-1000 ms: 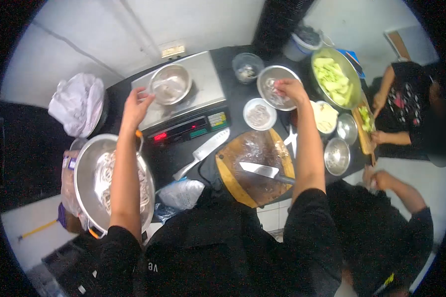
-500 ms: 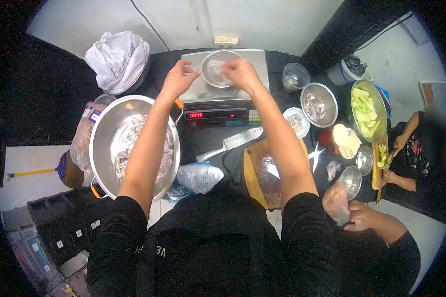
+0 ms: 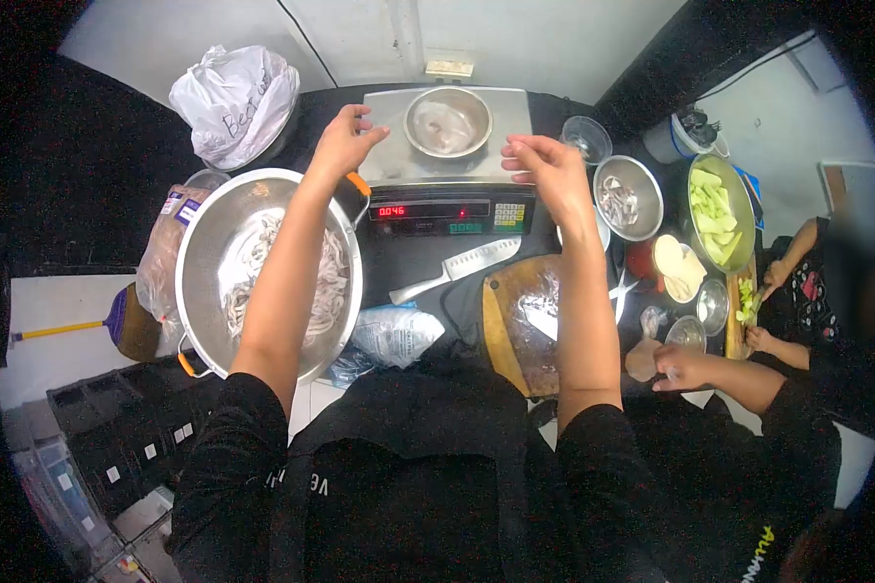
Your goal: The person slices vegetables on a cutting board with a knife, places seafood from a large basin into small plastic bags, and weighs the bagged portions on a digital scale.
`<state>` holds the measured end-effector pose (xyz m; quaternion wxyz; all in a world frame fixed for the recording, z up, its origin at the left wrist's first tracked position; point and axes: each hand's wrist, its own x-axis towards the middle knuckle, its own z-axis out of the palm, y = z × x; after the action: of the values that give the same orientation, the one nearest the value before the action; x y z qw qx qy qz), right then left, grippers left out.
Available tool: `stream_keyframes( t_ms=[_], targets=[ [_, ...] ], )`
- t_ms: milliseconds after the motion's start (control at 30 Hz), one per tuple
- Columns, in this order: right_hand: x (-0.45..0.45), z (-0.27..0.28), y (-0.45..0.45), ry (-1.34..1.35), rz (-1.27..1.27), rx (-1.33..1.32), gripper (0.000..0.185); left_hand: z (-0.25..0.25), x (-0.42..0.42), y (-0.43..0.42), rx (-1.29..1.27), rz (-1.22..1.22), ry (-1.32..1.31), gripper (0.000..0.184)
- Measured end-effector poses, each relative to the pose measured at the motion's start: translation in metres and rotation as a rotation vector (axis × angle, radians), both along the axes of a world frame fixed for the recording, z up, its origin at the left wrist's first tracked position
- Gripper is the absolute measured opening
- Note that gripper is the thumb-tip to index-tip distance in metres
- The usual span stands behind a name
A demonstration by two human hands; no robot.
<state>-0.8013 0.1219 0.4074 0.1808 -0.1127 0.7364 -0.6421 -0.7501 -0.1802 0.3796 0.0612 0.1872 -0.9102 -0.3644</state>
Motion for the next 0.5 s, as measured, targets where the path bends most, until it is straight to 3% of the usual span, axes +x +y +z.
stream_keyframes(
  t_ms=[500],
  targets=[
    [0.081, -0.045, 0.071, -0.143, -0.102, 0.001, 0.026, 0.000, -0.012, 0.011, -0.001, -0.072, 0.059, 0.063]
  ],
)
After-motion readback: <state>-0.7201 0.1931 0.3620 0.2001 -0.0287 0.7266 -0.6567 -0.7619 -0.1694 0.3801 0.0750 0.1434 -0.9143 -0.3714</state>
